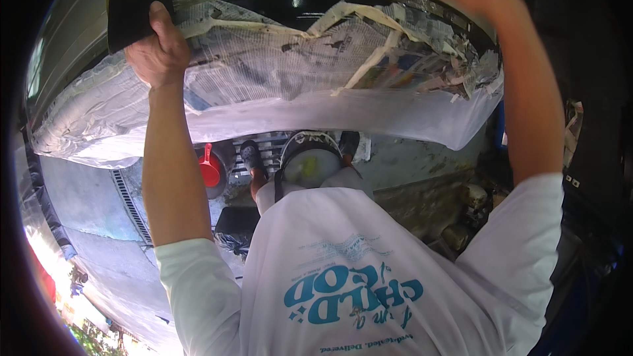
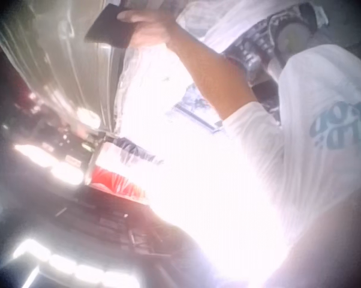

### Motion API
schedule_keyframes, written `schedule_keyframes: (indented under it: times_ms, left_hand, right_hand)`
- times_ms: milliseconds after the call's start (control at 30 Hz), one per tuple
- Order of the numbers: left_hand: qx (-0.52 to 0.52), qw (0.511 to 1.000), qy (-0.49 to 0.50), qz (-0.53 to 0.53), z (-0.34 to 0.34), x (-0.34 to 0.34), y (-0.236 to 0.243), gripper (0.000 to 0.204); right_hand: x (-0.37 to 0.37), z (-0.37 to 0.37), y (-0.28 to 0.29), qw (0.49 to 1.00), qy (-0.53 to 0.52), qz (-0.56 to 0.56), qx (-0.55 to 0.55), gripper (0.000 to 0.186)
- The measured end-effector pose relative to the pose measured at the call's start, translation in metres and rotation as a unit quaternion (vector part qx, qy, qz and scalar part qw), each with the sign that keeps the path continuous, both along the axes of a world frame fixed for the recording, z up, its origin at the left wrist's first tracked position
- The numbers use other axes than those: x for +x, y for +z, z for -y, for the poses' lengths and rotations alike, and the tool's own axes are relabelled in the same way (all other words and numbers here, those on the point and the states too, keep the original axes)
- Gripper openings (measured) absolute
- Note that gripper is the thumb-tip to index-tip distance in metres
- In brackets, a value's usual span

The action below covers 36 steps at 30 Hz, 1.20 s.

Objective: The person applies body filler to the front edge of a car hood using a putty knife and a sanding block. They spread the filler along the seam and smooth it with the sanding block.

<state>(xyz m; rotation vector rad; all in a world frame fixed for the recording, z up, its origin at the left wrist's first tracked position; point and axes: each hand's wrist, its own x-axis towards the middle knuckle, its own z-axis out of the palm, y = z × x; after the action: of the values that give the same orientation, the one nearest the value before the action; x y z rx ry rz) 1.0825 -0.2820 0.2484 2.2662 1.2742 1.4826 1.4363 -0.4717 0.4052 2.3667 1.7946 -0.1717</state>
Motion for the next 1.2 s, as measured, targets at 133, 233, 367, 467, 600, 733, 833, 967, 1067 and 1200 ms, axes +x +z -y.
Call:
schedule_keyframes:
  times_ms: [133, 233, 367, 467, 600, 733, 833, 967, 1067, 1200]
  left_hand:
    - [-0.003, 1.0, 0.01, -0.001, -0.008, 0.014, 0.001, 0.035]
    - [0.03, 0.999, 0.014, -0.017, -0.008, 0.002, 0.001, 0.035]
    - [0.065, 0.998, -0.002, -0.017, -0.013, 0.006, -0.005, 0.034]
    - [0.067, 0.997, -0.034, 0.004, -0.008, 0.01, 0.0, 0.035]
    - [0.022, 1.0, -0.015, 0.001, -0.008, 0.002, -0.003, 0.037]
    - [0.011, 0.999, 0.014, -0.027, -0.016, 0.007, -0.007, 0.038]
    - [0.016, 1.0, 0.007, -0.009, -0.006, 0.005, 0.004, 0.037]
    - [0.029, 0.999, -0.022, 0.011, -0.005, 0.009, 0.002, 0.037]
    - [0.016, 1.0, -0.012, 0.02, -0.006, 0.007, 0.004, 0.038]
    - [-0.012, 1.0, -0.015, 0.0, -0.009, 0.003, -0.004, 0.038]
  right_hand:
    - [0.024, -0.018, 0.032, 0.996, -0.002, -0.062, -0.061, 0.023]
    - [0.0, 0.01, 0.016, 0.986, -0.096, -0.136, 0.026, 0.021]
    - [-0.008, 0.045, -0.014, 0.988, -0.042, -0.033, 0.144, 0.019]
    - [-0.012, 0.041, -0.018, 0.992, -0.005, 0.041, 0.117, 0.017]
    - [-0.006, 0.006, 0.014, 0.995, -0.064, -0.08, 0.018, 0.019]
    - [0.02, -0.002, 0.021, 0.994, -0.018, -0.11, 0.006, 0.022]
    - [-0.01, 0.015, 0.007, 0.99, -0.056, -0.104, 0.08, 0.021]
    - [-0.028, 0.04, -0.016, 0.987, -0.006, 0.025, 0.161, 0.02]
    - [-0.023, 0.014, -0.01, 0.993, -0.02, 0.017, 0.113, 0.02]
    - [0.016, -0.034, 0.02, 0.992, 0.046, -0.028, -0.114, 0.018]
